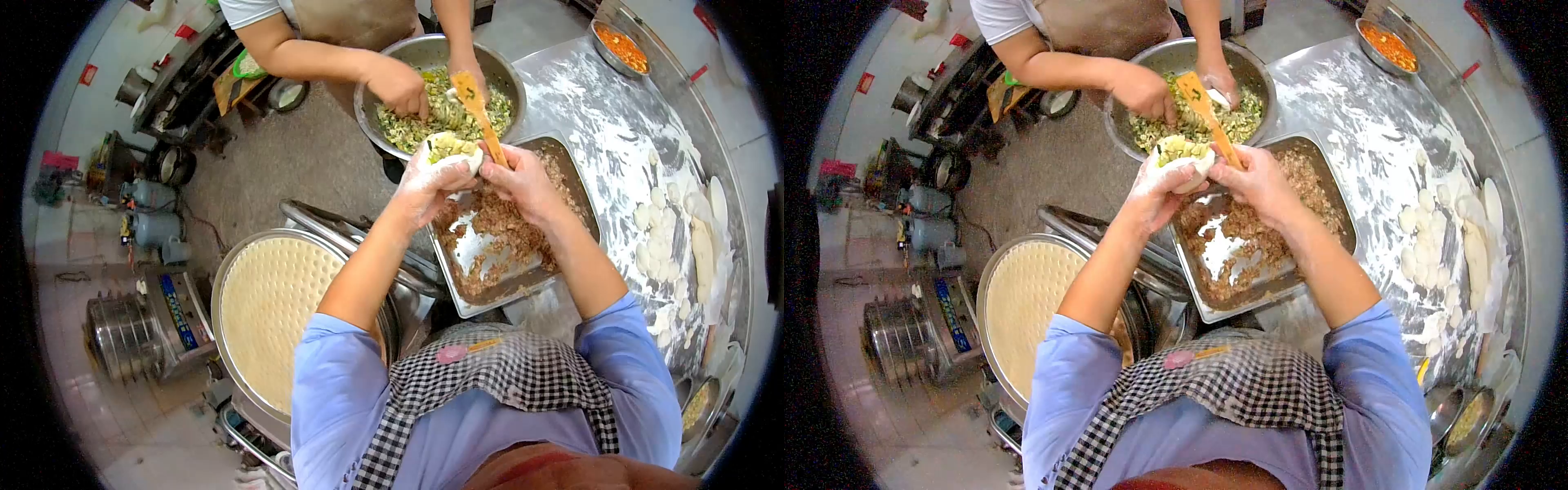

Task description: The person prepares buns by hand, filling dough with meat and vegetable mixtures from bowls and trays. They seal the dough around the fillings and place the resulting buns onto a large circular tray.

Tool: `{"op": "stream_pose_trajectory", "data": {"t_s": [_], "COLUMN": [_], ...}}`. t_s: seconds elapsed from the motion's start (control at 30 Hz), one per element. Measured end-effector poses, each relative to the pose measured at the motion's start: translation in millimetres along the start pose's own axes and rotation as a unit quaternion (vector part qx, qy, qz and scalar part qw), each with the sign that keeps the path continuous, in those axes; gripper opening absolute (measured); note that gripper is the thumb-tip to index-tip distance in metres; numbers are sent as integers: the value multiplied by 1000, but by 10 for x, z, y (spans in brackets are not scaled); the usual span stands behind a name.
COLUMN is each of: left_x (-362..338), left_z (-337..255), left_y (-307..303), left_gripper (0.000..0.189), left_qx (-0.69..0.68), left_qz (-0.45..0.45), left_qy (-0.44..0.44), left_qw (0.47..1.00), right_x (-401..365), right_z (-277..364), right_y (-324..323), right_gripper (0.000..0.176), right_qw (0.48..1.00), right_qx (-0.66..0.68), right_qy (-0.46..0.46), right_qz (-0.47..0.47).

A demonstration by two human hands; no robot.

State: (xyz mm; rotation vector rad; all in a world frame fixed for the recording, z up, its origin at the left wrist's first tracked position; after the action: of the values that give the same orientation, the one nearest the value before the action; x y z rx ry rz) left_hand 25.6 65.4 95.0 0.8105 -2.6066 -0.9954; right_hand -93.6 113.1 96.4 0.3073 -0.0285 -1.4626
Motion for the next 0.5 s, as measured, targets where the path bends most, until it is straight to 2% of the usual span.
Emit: {"op": "stream_pose_trajectory", "data": {"t_s": [0.03,0.1,0.17,0.2,0.23,0.3,0.33,0.43,0.5], "left_x": [-36,-141,-275,-354,-415,-593,-667,-829,-932], "left_z": [32,-40,-89,-120,-197,-321,-299,-226,-132], "left_y": [83,342,458,523,712,1156,1286,1523,1609], "left_gripper": [50,56,68,74,76,82,82,79,72], "left_qx": [10,33,267,380,471,636,551,621,639], "left_qz": [-15,0,-18,-29,4,68,44,-9,-16], "left_qy": [44,76,65,58,123,240,226,137,180], "left_qw": [999,997,961,923,873,730,802,772,747], "right_x": [-86,-262,-529,-676,-779,-964,-1073,-1417,-1696], "right_z": [20,241,540,692,763,891,948,1028,1073], "right_y": [62,178,243,310,318,378,393,610,733], "right_gripper": [37,37,33,31,28,22,17,19,27], "right_qw": [999,987,932,887,911,950,954,924,865], "right_qx": [-7,-89,-290,-384,-333,-221,-239,-309,-426], "right_qy": [-14,-136,-214,-251,-241,-221,-181,-216,-264], "right_qz": [35,-13,-42,-54,-35,4,30,62,26]}}
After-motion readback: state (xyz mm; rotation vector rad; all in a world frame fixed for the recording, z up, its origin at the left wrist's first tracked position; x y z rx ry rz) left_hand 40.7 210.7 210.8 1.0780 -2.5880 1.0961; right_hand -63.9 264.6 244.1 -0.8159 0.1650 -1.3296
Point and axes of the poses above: each hand's wrist, its own x-axis towards the middle knuckle, its own y-axis out of the palm, z = x × y, the point moved 7 cm from there along x, towards the middle knuckle, and after that the axes turned 10 degrees about z, right-handed, at the moved point
